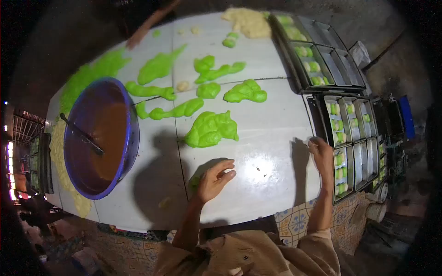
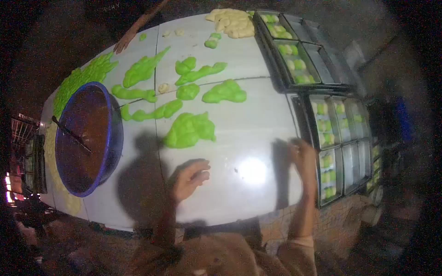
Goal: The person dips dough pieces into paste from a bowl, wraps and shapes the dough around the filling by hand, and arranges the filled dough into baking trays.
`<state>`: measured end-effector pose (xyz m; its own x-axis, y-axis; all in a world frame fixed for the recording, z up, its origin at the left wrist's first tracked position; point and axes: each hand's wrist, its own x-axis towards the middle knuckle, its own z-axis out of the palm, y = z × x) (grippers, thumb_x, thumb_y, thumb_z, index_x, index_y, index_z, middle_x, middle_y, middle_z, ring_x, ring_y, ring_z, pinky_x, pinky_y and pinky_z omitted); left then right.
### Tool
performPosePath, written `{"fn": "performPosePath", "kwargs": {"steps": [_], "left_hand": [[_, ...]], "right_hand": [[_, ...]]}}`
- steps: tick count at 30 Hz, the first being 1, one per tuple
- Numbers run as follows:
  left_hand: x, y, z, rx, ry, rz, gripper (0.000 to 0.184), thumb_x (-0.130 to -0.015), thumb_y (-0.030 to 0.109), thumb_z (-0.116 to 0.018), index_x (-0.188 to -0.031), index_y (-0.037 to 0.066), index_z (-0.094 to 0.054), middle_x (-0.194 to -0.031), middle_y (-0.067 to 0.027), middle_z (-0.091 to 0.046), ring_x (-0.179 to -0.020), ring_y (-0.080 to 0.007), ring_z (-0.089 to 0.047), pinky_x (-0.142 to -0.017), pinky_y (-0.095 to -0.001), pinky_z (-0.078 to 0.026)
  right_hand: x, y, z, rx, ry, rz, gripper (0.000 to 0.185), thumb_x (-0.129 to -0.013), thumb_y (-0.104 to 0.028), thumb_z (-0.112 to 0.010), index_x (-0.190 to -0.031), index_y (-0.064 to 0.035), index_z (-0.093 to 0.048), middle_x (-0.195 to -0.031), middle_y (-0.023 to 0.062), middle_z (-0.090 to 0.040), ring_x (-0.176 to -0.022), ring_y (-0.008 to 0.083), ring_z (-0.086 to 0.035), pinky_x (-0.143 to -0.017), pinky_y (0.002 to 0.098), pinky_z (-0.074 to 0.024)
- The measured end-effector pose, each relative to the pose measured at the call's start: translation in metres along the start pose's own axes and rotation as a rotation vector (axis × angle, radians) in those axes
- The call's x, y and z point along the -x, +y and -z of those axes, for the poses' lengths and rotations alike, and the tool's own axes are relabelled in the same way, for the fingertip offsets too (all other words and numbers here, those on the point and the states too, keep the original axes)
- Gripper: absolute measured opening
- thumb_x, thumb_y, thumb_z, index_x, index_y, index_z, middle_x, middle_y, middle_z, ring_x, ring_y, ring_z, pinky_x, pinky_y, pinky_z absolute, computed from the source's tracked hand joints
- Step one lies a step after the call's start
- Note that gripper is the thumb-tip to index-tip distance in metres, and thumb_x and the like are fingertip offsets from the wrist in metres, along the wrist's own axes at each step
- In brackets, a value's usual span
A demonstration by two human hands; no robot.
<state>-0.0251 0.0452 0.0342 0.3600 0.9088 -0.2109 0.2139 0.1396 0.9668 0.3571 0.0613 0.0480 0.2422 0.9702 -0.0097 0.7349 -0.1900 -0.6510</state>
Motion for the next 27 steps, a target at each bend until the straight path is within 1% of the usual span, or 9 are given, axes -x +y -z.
{"fn": "performPosePath", "kwargs": {"steps": [1,2,5,7,13,16,22,25,27], "left_hand": [[-0.001,0.002,0.003,0.008,0.016,-0.016,0.026,-0.091,0.008,-0.063,-0.115,-0.002,-0.060,-0.117,-0.0128,-0.060,-0.089,-0.0167,-0.066,-0.069,-0.0272,-0.055],[-0.003,0.010,0.007,-0.005,0.044,0.039,0.028,-0.090,0.009,-0.064,-0.116,-0.001,-0.061,-0.117,-0.0121,-0.060,-0.089,-0.0165,-0.066,-0.068,-0.0268,-0.055],[-0.004,0.012,0.024,-0.009,0.138,0.070,0.040,-0.091,0.022,-0.067,-0.125,0.004,-0.058,-0.108,-0.0065,-0.068,-0.078,-0.0096,-0.060,-0.072,-0.0253,-0.050],[-0.008,-0.002,0.033,-0.025,0.232,0.068,0.039,-0.089,0.022,-0.068,-0.122,0.003,-0.060,-0.104,-0.0090,-0.069,-0.080,-0.0124,-0.063,-0.073,-0.0270,-0.051],[-0.054,-0.055,0.089,-0.113,0.629,-0.118,0.035,-0.085,0.017,-0.069,-0.117,0.004,-0.063,-0.096,-0.0109,-0.070,-0.080,-0.0221,-0.068,-0.070,-0.0340,-0.052],[-0.074,-0.046,0.119,-0.564,0.759,-0.240,0.051,-0.079,0.009,-0.068,-0.129,0.008,-0.056,-0.103,-0.0140,-0.067,-0.091,-0.0284,-0.065,-0.077,-0.0381,-0.051],[-0.110,-0.013,0.132,-0.860,0.507,-0.275,0.089,-0.071,0.003,-0.064,-0.150,0.006,-0.023,-0.126,-0.0164,-0.053,-0.122,-0.0315,-0.047,-0.101,-0.0441,-0.029],[-0.124,-0.014,0.136,-0.848,0.374,-0.181,0.077,-0.073,0.008,-0.067,-0.143,0.007,-0.036,-0.119,-0.0152,-0.060,-0.116,-0.0282,-0.053,-0.094,-0.0428,-0.032],[-0.128,-0.024,0.140,-0.790,0.468,-0.338,0.057,-0.076,0.014,-0.069,-0.131,0.010,-0.052,-0.109,-0.0100,-0.066,-0.106,-0.0251,-0.058,-0.091,-0.0416,-0.033]], "right_hand": [[-0.014,-0.039,-0.011,0.044,-0.092,0.001,0.024,-0.090,-0.016,-0.061,-0.108,-0.0011,-0.068,-0.099,0.0163,-0.071,-0.085,0.0264,-0.070,-0.075,0.0348,-0.0540],[-0.029,-0.038,-0.035,-0.052,-0.059,0.129,0.025,-0.091,-0.019,-0.062,-0.102,0.0037,-0.067,-0.083,0.0121,-0.070,-0.069,0.0147,-0.063,-0.061,0.0296,-0.0478],[-0.065,-0.073,-0.071,-0.119,-0.158,0.196,0.028,-0.090,-0.022,-0.064,-0.103,0.0035,-0.067,-0.080,0.0150,-0.070,-0.071,0.0153,-0.064,-0.064,0.0294,-0.0499],[-0.079,-0.092,-0.091,-0.105,-0.178,0.225,0.030,-0.090,-0.023,-0.065,-0.104,0.0039,-0.066,-0.080,0.0158,-0.070,-0.072,0.0158,-0.065,-0.065,0.0298,-0.0506],[-0.097,-0.196,-0.146,-0.075,-0.278,0.584,0.028,-0.086,-0.021,-0.066,-0.102,0.0009,-0.066,-0.085,0.0197,-0.068,-0.073,0.0324,-0.066,-0.067,0.0399,-0.0510],[-0.094,-0.230,-0.194,0.092,-0.217,0.672,0.034,-0.083,-0.030,-0.068,-0.104,-0.0039,-0.064,-0.089,0.0183,-0.066,-0.077,0.0361,-0.065,-0.068,0.0446,-0.0508],[-0.090,-0.249,-0.252,0.164,-0.070,0.808,0.041,-0.075,-0.025,-0.074,-0.108,-0.0043,-0.061,-0.095,0.0204,-0.065,-0.083,0.0370,-0.064,-0.074,0.0465,-0.0512],[-0.103,-0.245,-0.249,0.012,-0.244,0.722,0.034,-0.076,-0.019,-0.068,-0.106,-0.0024,-0.063,-0.094,0.0220,-0.065,-0.085,0.0371,-0.065,-0.075,0.0457,-0.0512],[-0.094,-0.260,-0.216,-0.153,-0.391,0.457,0.028,-0.082,-0.015,-0.057,-0.103,-0.0002,-0.066,-0.094,0.0238,-0.067,-0.088,0.0342,-0.066,-0.078,0.0381,-0.0510]]}}
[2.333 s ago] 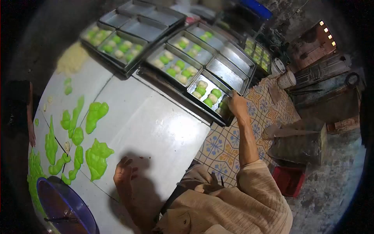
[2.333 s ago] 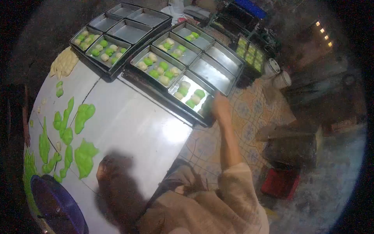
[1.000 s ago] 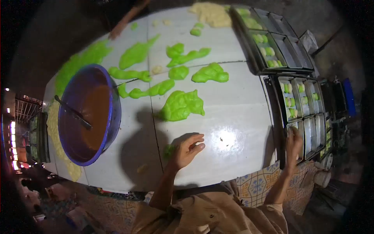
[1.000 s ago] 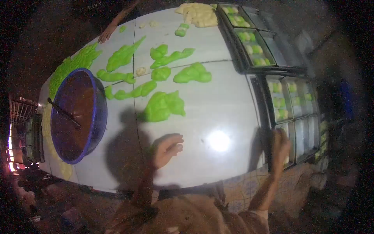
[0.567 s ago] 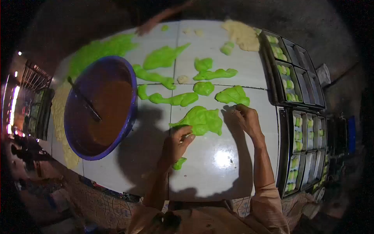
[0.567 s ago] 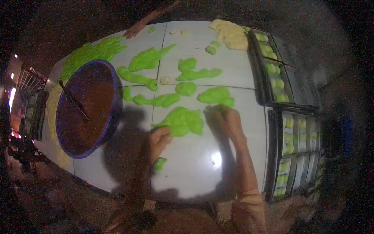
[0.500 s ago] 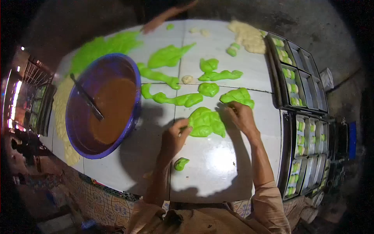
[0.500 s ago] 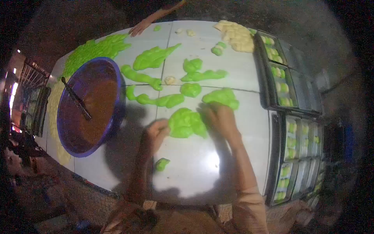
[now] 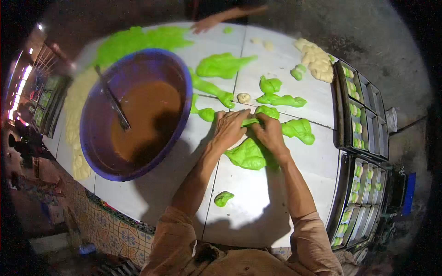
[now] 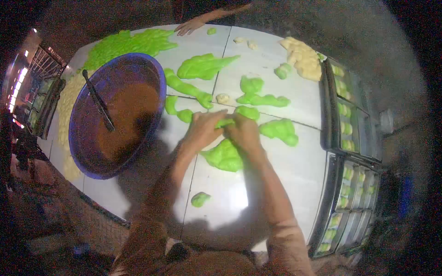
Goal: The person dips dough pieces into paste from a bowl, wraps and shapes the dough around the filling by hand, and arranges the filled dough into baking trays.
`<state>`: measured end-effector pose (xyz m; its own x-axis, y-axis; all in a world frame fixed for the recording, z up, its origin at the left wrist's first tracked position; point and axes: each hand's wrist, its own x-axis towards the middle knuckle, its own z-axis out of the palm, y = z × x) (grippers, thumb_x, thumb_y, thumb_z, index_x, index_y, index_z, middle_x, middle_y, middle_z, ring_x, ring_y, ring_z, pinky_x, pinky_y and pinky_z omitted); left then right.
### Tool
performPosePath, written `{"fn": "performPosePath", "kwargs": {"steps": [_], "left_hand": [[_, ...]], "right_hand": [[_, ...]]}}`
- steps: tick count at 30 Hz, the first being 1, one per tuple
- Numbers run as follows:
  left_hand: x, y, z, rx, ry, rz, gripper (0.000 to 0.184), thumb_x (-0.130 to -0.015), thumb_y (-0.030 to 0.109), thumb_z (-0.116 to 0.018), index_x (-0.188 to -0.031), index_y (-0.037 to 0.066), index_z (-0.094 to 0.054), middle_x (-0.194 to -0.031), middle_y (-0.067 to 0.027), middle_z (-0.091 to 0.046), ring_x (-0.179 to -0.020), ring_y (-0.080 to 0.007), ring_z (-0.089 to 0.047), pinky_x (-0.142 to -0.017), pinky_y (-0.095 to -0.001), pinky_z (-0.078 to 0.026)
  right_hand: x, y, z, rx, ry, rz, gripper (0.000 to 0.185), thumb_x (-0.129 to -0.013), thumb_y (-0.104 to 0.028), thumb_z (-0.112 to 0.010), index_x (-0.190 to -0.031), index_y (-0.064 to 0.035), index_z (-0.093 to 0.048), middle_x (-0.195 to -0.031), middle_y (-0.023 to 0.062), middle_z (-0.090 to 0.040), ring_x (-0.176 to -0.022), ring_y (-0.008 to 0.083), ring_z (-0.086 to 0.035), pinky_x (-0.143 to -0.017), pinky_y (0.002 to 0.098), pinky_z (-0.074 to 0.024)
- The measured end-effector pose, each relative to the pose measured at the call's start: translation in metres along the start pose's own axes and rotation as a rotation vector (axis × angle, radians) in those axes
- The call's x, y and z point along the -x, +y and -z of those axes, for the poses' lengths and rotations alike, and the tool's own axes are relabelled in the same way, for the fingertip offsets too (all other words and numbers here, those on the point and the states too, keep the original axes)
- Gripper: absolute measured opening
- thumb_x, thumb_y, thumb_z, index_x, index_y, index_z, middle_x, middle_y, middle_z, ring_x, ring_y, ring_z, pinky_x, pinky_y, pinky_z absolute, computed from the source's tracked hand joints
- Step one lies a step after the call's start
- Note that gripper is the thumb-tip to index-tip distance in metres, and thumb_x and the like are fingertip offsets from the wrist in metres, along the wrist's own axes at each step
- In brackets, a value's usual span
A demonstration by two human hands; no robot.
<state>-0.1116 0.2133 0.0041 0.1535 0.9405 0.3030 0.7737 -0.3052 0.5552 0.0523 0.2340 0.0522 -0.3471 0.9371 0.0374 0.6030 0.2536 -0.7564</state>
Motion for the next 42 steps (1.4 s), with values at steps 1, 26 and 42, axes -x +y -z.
{"fn": "performPosePath", "kwargs": {"steps": [1,26,42], "left_hand": [[0.001,-0.002,0.000,0.001,0.059,-0.040,0.037,-0.077,0.020,-0.072,-0.112,0.012,-0.065,-0.099,-0.0052,-0.068,-0.096,-0.0236,-0.061,-0.089,-0.0404,-0.034],[0.014,0.002,0.021,-0.052,0.002,-0.059,0.018,-0.079,0.022,-0.070,-0.092,0.010,-0.071,-0.088,-0.0086,-0.063,-0.090,-0.0268,-0.059,-0.092,-0.0426,-0.036],[0.052,0.028,0.028,0.014,0.009,0.097,0.085,-0.075,0.028,-0.075,-0.146,0.007,-0.034,-0.146,-0.0259,-0.035,-0.138,-0.0384,-0.030,-0.115,-0.0486,-0.018]], "right_hand": [[0.003,0.005,0.002,-0.217,-0.035,-0.032,0.028,-0.084,-0.017,-0.054,-0.103,0.0007,-0.066,-0.093,0.0211,-0.067,-0.086,0.0306,-0.065,-0.077,0.0363,-0.0500],[0.003,0.001,0.001,-0.039,-0.124,0.033,0.033,-0.082,-0.028,-0.072,-0.100,-0.0019,-0.064,-0.073,0.0111,-0.059,-0.067,0.0177,-0.054,-0.066,0.0320,-0.0452],[0.043,-0.003,0.029,-1.259,-0.245,-0.164,0.051,-0.086,-0.020,-0.066,-0.128,0.0006,-0.046,-0.117,0.0134,-0.058,-0.103,0.0233,-0.062,-0.081,0.0338,-0.0554]]}}
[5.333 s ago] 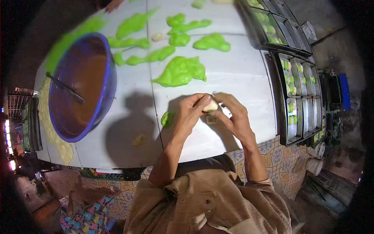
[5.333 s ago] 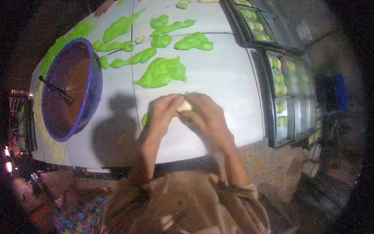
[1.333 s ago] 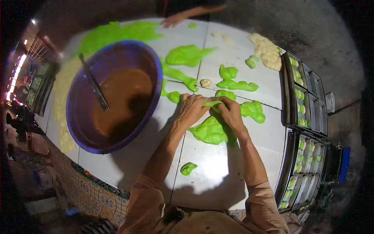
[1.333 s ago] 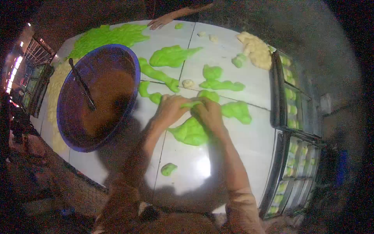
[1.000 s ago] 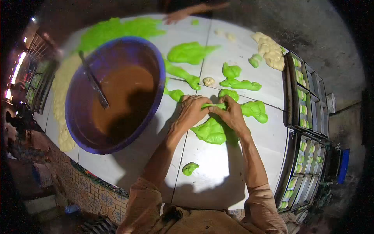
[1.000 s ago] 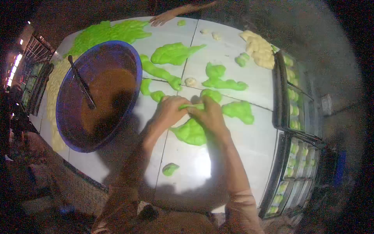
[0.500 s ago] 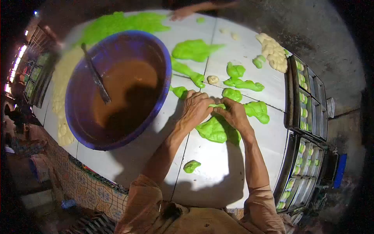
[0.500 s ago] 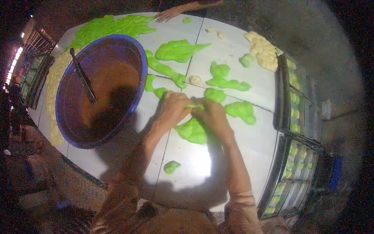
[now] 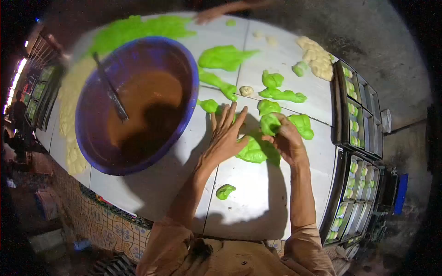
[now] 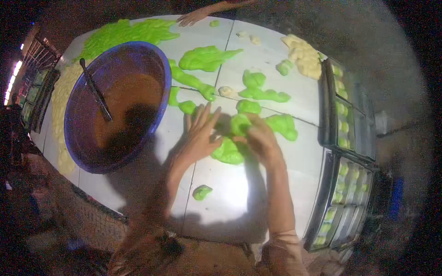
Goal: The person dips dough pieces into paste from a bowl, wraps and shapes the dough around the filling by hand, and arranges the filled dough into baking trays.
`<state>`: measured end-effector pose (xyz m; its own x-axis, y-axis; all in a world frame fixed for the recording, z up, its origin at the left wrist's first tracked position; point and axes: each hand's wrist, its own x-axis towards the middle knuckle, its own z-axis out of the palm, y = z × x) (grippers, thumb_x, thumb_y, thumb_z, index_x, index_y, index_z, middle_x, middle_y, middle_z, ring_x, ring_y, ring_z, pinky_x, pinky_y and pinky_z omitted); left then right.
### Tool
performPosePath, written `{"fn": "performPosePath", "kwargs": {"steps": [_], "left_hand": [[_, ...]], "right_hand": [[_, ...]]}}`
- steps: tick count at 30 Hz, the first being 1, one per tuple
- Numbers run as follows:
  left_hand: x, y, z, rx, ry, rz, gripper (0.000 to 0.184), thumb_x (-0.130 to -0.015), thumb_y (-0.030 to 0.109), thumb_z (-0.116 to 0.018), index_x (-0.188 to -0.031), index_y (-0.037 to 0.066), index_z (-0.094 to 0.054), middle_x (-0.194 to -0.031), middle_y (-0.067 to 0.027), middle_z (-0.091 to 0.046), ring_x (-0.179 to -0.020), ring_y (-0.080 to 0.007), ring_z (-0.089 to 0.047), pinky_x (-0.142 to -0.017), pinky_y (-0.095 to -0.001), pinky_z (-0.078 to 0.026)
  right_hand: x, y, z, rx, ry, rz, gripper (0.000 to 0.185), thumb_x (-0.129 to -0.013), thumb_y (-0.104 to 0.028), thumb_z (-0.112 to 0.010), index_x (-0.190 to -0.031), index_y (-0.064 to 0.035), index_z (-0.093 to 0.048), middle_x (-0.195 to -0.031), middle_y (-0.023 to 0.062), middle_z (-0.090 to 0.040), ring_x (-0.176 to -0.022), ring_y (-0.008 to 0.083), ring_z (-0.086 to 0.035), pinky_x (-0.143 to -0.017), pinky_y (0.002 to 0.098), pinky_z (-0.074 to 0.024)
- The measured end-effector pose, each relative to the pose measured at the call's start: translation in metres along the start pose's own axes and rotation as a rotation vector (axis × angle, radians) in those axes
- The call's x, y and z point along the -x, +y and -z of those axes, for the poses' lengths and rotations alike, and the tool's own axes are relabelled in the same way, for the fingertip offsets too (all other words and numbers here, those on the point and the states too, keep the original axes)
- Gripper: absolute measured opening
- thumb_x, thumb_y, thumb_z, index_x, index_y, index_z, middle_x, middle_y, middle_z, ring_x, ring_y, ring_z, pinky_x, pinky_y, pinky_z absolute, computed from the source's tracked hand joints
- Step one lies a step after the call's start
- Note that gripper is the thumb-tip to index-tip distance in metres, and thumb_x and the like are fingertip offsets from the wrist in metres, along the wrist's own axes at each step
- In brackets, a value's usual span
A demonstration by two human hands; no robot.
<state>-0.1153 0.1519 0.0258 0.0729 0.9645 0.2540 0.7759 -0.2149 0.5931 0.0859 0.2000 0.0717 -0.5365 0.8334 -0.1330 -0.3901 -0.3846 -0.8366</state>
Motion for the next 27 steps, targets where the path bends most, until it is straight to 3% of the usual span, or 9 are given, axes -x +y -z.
{"fn": "performPosePath", "kwargs": {"steps": [3,6,8,12,13,16,20,24,27], "left_hand": [[0.012,0.023,0.016,0.678,-0.079,0.202,0.086,-0.073,0.040,-0.081,-0.139,-0.001,-0.042,-0.138,-0.0244,-0.047,-0.131,-0.0350,-0.045,-0.106,-0.0406,-0.038],[0.026,0.025,0.005,0.981,-0.134,0.288,0.042,-0.082,0.023,-0.075,-0.113,-0.003,-0.065,-0.096,-0.0130,-0.070,-0.090,-0.0154,-0.066,-0.081,-0.0307,-0.053],[0.038,0.029,0.009,1.016,-0.039,0.317,0.030,-0.084,0.016,-0.071,-0.108,-0.002,-0.066,-0.087,-0.0087,-0.070,-0.080,-0.0102,-0.063,-0.071,-0.0279,-0.052],[0.077,0.015,-0.013,0.931,0.121,0.271,0.024,-0.087,0.008,-0.064,-0.108,-0.003,-0.066,-0.080,-0.0056,-0.069,-0.072,-0.0066,-0.058,-0.062,-0.0263,-0.049],[0.082,0.014,-0.030,0.951,0.209,0.220,0.028,-0.088,0.007,-0.063,-0.115,-0.001,-0.064,-0.077,-0.0044,-0.067,-0.071,-0.0067,-0.058,-0.062,-0.0264,-0.048],[0.103,0.046,-0.009,1.012,0.161,0.261,0.080,-0.090,0.023,-0.066,-0.151,0.005,-0.017,-0.113,-0.0212,-0.063,-0.097,-0.0219,-0.062,-0.083,-0.0325,-0.050],[0.121,0.066,0.045,0.649,0.449,0.061,0.078,-0.089,0.022,-0.066,-0.149,0.002,-0.021,-0.147,-0.0251,-0.035,-0.128,-0.0375,-0.046,-0.103,-0.0424,-0.040],[0.129,0.079,0.042,0.943,0.561,-0.055,0.068,-0.090,0.022,-0.065,-0.146,0.002,-0.032,-0.132,-0.0196,-0.055,-0.124,-0.0293,-0.053,-0.104,-0.0374,-0.041],[0.138,0.082,0.044,1.063,0.669,0.065,0.075,-0.086,0.019,-0.071,-0.147,0.003,-0.030,-0.133,-0.0177,-0.056,-0.120,-0.0257,-0.056,-0.099,-0.0347,-0.044]], "right_hand": [[0.011,0.013,-0.007,0.089,0.114,-0.113,0.041,-0.088,-0.009,-0.063,-0.126,-0.0001,-0.049,-0.111,0.0113,-0.062,-0.099,0.0208,-0.064,-0.086,0.0323,-0.0534],[0.024,0.027,-0.026,0.248,0.142,-0.156,0.032,-0.090,-0.008,-0.062,-0.120,-0.0017,-0.053,-0.107,0.0097,-0.064,-0.086,0.0186,-0.066,-0.068,0.0283,-0.0562],[0.030,0.033,-0.038,0.466,0.235,-0.153,0.031,-0.090,-0.010,-0.064,-0.119,-0.0008,-0.056,-0.108,0.0084,-0.063,-0.080,0.0174,-0.065,-0.061,0.0269,-0.0548],[0.052,0.055,-0.049,1.246,0.240,0.497,0.027,-0.086,-0.011,-0.067,-0.110,0.0019,-0.064,-0.112,0.0127,-0.059,-0.092,0.0209,-0.061,-0.069,0.0277,-0.0514],[0.060,0.053,-0.060,1.176,0.292,0.433,0.023,-0.086,-0.009,-0.066,-0.105,0.0025,-0.065,-0.114,0.0149,-0.058,-0.100,0.0228,-0.059,-0.072,0.0294,-0.0507],[0.088,0.042,-0.083,0.898,0.269,0.235,0.019,-0.087,-0.003,-0.061,-0.105,0.0021,-0.060,-0.101,0.0078,-0.059,-0.094,0.0167,-0.056,-0.082,0.0289,-0.0453],[0.098,0.058,-0.119,0.753,0.299,0.318,0.026,-0.086,-0.006,-0.065,-0.110,0.0011,-0.056,-0.101,0.0046,-0.058,-0.092,0.0137,-0.055,-0.088,0.0273,-0.0421],[0.104,0.057,-0.150,0.163,-0.023,0.069,0.026,-0.086,-0.014,-0.069,-0.104,-0.0037,-0.052,-0.095,0.0031,-0.057,-0.086,0.0112,-0.056,-0.080,0.0257,-0.0456],[0.094,0.060,-0.181,0.108,-0.018,0.076,0.034,-0.090,-0.025,-0.067,-0.113,-0.0041,-0.053,-0.096,0.0023,-0.057,-0.089,0.0121,-0.057,-0.077,0.0263,-0.0480]]}}
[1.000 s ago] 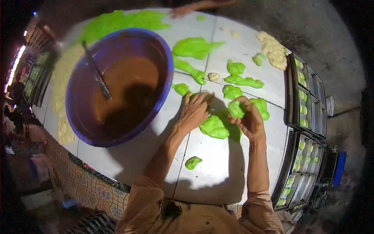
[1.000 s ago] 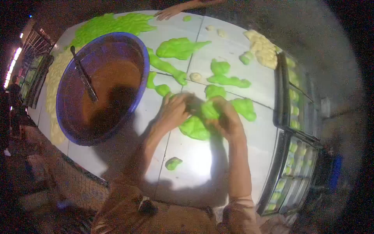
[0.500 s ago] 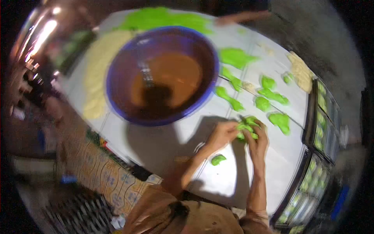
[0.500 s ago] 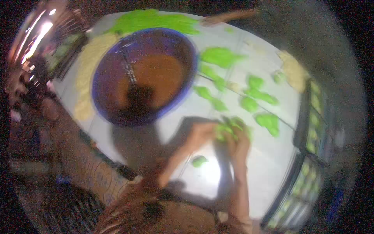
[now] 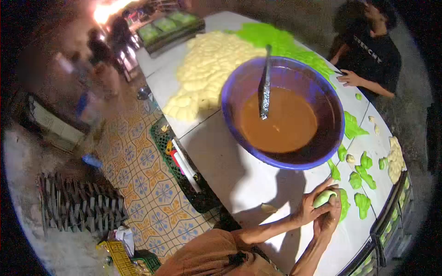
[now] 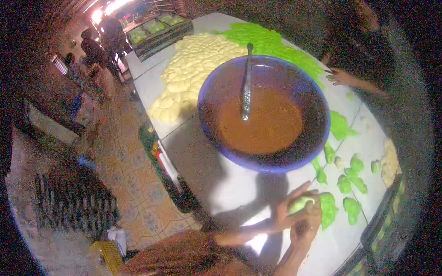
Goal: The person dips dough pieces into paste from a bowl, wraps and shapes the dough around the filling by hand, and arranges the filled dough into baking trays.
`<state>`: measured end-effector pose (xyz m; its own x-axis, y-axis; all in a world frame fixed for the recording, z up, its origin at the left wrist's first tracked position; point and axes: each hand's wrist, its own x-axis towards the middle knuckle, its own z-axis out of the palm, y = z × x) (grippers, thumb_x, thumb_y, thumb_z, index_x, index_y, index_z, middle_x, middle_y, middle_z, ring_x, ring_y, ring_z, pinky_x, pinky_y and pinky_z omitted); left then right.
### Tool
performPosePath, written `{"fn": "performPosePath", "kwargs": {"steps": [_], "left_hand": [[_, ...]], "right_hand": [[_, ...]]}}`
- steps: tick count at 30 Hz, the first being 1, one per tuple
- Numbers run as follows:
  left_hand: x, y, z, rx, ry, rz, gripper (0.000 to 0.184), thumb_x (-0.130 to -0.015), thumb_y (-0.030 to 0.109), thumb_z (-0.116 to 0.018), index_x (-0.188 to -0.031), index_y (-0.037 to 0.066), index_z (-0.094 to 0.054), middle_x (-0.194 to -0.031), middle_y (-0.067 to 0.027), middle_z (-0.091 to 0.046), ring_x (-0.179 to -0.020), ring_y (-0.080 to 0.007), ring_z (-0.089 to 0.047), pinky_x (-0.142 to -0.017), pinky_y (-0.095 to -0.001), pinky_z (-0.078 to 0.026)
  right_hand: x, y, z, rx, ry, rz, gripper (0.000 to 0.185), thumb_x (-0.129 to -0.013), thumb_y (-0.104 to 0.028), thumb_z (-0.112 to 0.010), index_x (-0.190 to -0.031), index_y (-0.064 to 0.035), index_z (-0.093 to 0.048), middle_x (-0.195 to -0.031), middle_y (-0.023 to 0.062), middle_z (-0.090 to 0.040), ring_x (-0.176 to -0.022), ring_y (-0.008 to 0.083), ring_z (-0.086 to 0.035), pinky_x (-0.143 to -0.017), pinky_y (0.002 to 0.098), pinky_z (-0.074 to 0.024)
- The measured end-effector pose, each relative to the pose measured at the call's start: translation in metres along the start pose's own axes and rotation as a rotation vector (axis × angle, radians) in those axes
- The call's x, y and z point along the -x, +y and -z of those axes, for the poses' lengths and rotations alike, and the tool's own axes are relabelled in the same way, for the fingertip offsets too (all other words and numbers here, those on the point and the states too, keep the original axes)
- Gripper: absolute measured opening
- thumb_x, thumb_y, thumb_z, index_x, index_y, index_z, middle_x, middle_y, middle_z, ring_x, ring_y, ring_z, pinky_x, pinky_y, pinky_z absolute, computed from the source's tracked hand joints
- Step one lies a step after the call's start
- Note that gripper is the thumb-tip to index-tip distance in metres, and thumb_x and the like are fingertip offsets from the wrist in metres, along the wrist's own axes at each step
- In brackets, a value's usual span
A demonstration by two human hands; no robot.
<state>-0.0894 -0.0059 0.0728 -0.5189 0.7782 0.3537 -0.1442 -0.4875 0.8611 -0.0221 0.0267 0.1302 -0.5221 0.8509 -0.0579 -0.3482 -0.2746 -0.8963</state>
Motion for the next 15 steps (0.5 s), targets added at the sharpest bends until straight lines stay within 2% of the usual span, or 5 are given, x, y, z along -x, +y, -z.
{"fn": "performPosePath", "kwargs": {"steps": [5,7,9,13,15], "left_hand": [[0.002,0.011,0.033,-0.074,0.084,0.068,0.088,-0.079,0.018,-0.079,-0.148,0.004,-0.028,-0.129,-0.0170,-0.056,-0.110,-0.0211,-0.060,-0.088,-0.0329,-0.051],[0.025,-0.025,0.048,0.096,0.008,0.150,0.060,-0.088,0.016,-0.070,-0.139,0.003,-0.043,-0.122,-0.0112,-0.061,-0.092,-0.0171,-0.066,-0.079,-0.0282,-0.055],[0.019,0.013,0.089,-0.159,-0.211,0.465,0.047,-0.090,0.014,-0.067,-0.133,0.002,-0.050,-0.113,-0.0123,-0.066,-0.098,-0.0153,-0.065,-0.080,-0.0284,-0.056],[0.036,0.013,0.142,-0.085,-0.090,0.546,0.040,-0.091,0.017,-0.065,-0.128,0.003,-0.056,-0.113,-0.0134,-0.067,-0.104,-0.0175,-0.065,-0.086,-0.0305,-0.056],[0.044,0.017,0.156,-0.034,-0.052,0.610,0.038,-0.092,0.016,-0.064,-0.127,0.003,-0.057,-0.113,-0.0136,-0.067,-0.103,-0.0180,-0.065,-0.090,-0.0327,-0.055]], "right_hand": [[-0.026,0.001,-0.026,0.117,-0.026,-0.119,0.039,-0.086,-0.031,-0.068,-0.111,-0.0028,-0.056,-0.097,0.0053,-0.058,-0.085,0.0152,-0.058,-0.074,0.0275,-0.0478],[-0.050,-0.009,-0.062,0.196,-0.017,-0.031,0.035,-0.086,-0.030,-0.065,-0.106,-0.0026,-0.058,-0.093,0.0049,-0.060,-0.085,0.0139,-0.058,-0.075,0.0285,-0.0478],[-0.095,-0.010,-0.066,0.422,-0.172,-0.024,0.031,-0.087,-0.027,-0.064,-0.105,-0.0029,-0.060,-0.095,0.0047,-0.061,-0.087,0.0136,-0.058,-0.077,0.0275,-0.0473],[-0.171,0.010,-0.105,0.787,-0.481,-0.090,0.012,-0.094,-0.015,-0.059,-0.096,-0.0033,-0.060,-0.082,-0.0012,-0.059,-0.076,0.0084,-0.055,-0.070,0.0238,-0.0446],[-0.198,0.033,-0.102,1.192,-0.672,0.029,0.018,-0.093,-0.019,-0.060,-0.101,-0.0021,-0.060,-0.087,0.0104,-0.064,-0.081,0.0164,-0.060,-0.072,0.0325,-0.0474]]}}
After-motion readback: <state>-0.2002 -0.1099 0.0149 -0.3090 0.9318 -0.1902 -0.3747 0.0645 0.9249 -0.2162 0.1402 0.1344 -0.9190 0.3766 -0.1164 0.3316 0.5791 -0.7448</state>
